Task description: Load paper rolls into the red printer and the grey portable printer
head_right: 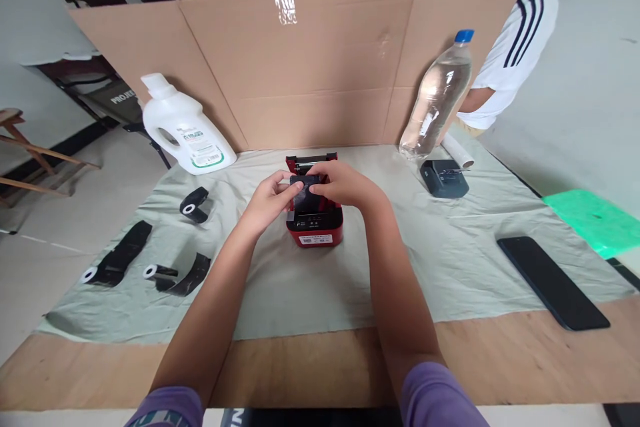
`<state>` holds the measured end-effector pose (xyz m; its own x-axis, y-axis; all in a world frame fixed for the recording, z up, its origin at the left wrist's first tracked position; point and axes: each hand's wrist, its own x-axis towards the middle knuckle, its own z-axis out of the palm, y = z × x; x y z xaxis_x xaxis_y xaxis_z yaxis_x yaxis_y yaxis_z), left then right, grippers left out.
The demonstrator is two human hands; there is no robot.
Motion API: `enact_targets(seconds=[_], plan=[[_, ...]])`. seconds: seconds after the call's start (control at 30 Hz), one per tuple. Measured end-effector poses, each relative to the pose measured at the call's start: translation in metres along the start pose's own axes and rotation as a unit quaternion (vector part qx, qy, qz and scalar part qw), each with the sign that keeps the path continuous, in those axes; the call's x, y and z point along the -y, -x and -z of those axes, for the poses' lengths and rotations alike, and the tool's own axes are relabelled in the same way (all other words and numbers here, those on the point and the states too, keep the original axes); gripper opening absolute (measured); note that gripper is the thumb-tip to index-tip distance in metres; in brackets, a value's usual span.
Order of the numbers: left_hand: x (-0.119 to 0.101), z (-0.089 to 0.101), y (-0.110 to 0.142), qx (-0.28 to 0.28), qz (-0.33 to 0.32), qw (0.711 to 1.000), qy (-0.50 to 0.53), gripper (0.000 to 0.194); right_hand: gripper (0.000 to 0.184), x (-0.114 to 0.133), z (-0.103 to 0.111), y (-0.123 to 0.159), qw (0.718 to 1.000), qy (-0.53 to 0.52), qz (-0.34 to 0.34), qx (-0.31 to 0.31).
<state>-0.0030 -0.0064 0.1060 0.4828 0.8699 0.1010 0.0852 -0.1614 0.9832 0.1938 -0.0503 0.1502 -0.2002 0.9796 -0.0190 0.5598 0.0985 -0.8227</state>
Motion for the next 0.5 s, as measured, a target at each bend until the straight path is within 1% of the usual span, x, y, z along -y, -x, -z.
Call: enact_targets(seconds=[0.03,0.07,0.13,0.17,0.23,0.3,0.33,0.37,0.43,0.5], plan=[[0.001,0.000,0.000,0.003,0.009,1.000,-0.003,0.030,0.014,-0.002,0.000,-0.001,1.000,0.006,-0.005,-0.001],[0.000,0.000,0.001,0.012,0.020,1.000,-0.005,0.039,0.014,-0.004,-0.001,-0.002,1.000,0.013,-0.005,-0.004],[-0.002,0.001,0.004,0.042,0.047,0.998,-0.005,0.067,0.014,-0.008,0.000,-0.004,0.999,0.032,0.006,-0.020],[-0.005,0.001,0.006,0.060,0.060,0.996,-0.003,0.080,0.015,-0.009,0.000,-0.004,0.998,0.043,0.015,-0.037],[-0.010,0.002,0.011,0.086,0.074,0.994,0.005,0.092,0.018,-0.009,0.003,-0.004,0.994,0.062,0.031,-0.088],[-0.015,0.002,0.016,0.092,0.069,0.993,0.008,0.095,0.020,-0.008,0.006,-0.002,0.986,0.079,0.039,-0.138],[-0.016,0.002,0.018,0.092,0.065,0.994,0.003,0.096,0.020,-0.008,0.006,-0.002,0.985,0.087,0.036,-0.145],[-0.017,0.002,0.020,0.094,0.062,0.994,-0.010,0.095,0.020,-0.008,0.006,-0.001,0.986,0.097,0.029,-0.136],[-0.017,0.004,0.022,0.110,0.058,0.991,-0.051,0.092,0.019,-0.010,0.001,-0.002,0.989,0.121,0.007,-0.086],[-0.017,0.006,0.024,0.130,0.061,0.985,-0.093,0.088,0.020,-0.013,-0.007,-0.006,0.985,0.163,-0.020,-0.047]])
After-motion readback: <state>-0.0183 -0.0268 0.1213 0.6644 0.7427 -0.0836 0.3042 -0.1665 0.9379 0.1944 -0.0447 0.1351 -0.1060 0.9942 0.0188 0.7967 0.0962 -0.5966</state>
